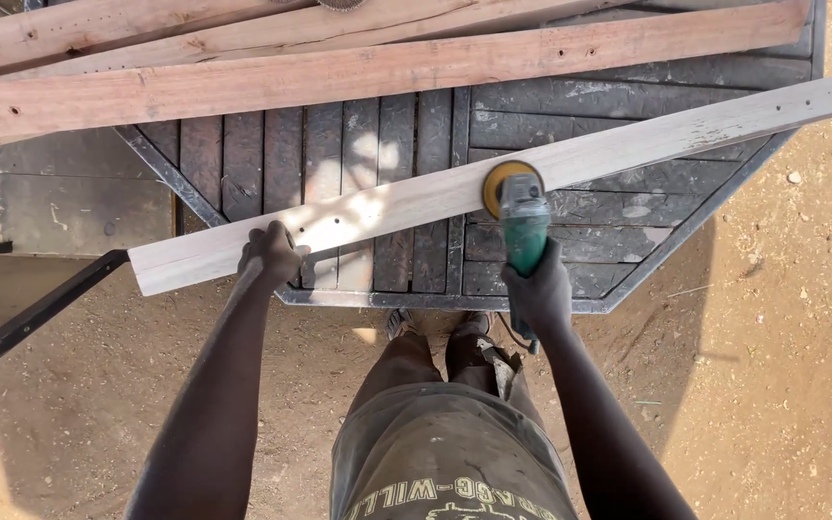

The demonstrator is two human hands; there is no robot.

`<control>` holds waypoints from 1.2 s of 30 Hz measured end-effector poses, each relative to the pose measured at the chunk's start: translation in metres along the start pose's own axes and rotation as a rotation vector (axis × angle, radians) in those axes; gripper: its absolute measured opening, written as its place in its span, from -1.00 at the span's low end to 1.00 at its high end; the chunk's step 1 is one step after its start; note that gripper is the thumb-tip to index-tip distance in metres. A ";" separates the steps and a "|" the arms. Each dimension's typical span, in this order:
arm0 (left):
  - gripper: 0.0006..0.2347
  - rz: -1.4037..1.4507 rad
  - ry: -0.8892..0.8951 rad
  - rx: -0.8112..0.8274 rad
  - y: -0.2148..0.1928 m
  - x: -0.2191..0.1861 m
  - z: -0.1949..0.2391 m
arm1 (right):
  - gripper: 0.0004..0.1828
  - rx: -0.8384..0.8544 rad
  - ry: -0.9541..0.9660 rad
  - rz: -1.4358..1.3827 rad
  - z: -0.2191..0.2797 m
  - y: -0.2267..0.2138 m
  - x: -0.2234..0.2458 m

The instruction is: Sanding a wooden plank using an angle grinder with a sanding disc attachment

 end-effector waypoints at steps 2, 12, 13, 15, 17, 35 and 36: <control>-0.77 0.004 0.036 0.035 0.023 0.028 -0.025 | -0.24 0.088 -0.087 -0.003 0.033 0.022 0.032; -0.84 0.069 0.021 0.047 0.010 0.024 -0.008 | -0.23 0.220 -0.394 0.098 0.044 0.037 0.040; -0.84 0.075 0.020 0.043 0.011 0.025 -0.008 | -0.23 0.216 -0.400 0.101 0.034 0.026 0.035; -0.85 0.049 -0.007 0.007 0.013 0.025 -0.008 | -0.22 0.106 -0.242 0.120 0.008 -0.004 0.014; -0.84 0.039 -0.026 0.019 0.006 0.019 -0.003 | -0.23 0.055 -0.173 0.094 -0.019 -0.035 -0.002; -0.57 0.183 0.263 -0.446 0.166 -0.500 0.079 | -0.27 -0.204 0.042 -0.037 -0.386 -0.312 -0.266; -0.55 0.231 0.260 -0.403 0.183 -0.531 0.077 | -0.26 -0.218 0.071 -0.042 -0.408 -0.325 -0.281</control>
Point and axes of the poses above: each hand's wrist, its own z-axis away from the middle knuckle, its own y-axis out of the palm, x = y × z, the point moved 6 cm from there along -z, towards the middle knuckle, and after that the axes turned 11 degrees about -x, right-handed, at the moved point
